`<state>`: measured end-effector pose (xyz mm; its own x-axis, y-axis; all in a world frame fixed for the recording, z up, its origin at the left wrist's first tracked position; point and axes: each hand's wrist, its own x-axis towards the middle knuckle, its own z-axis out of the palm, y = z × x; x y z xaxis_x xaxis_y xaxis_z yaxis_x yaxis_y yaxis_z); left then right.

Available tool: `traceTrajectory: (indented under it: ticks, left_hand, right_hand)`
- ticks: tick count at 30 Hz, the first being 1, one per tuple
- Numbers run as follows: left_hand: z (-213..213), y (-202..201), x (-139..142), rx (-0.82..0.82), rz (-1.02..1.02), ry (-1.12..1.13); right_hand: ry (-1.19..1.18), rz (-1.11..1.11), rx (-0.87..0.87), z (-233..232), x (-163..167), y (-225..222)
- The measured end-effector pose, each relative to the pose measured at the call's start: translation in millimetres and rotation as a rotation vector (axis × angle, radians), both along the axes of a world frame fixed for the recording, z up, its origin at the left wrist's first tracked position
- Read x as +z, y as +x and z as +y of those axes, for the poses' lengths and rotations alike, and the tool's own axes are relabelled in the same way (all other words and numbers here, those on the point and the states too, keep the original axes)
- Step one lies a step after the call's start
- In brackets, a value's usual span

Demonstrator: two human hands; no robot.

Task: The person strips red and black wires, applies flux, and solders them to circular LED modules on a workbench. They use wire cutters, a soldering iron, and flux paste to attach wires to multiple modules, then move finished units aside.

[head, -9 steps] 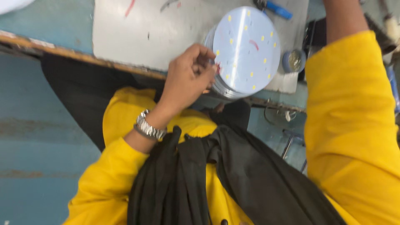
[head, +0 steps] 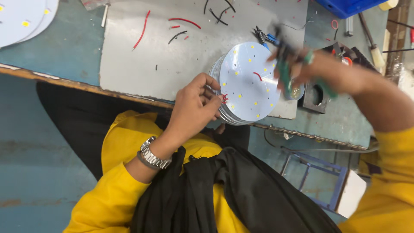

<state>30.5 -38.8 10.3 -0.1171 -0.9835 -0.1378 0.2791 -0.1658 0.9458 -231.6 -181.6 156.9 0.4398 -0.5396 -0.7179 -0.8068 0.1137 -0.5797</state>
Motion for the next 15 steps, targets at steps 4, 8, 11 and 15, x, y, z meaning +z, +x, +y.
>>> traceTrajectory:
  ticks: [4,8,11,15]
  left_hand:
    - [2,6,-16,0.114,-0.094,-0.197]
    - [6,16,-33,0.249,-0.341,-0.487]
    - [5,25,-43,0.230,-0.455,-0.679]
    - [4,32,-56,0.243,-0.551,-0.789]
  right_hand:
    - [0.250,0.151,0.123,33,-17,18]
    - [0.360,0.226,0.058,37,-28,47]
    - [0.368,0.406,0.090,35,-31,72]
    - [0.355,0.603,0.208,37,-30,104]
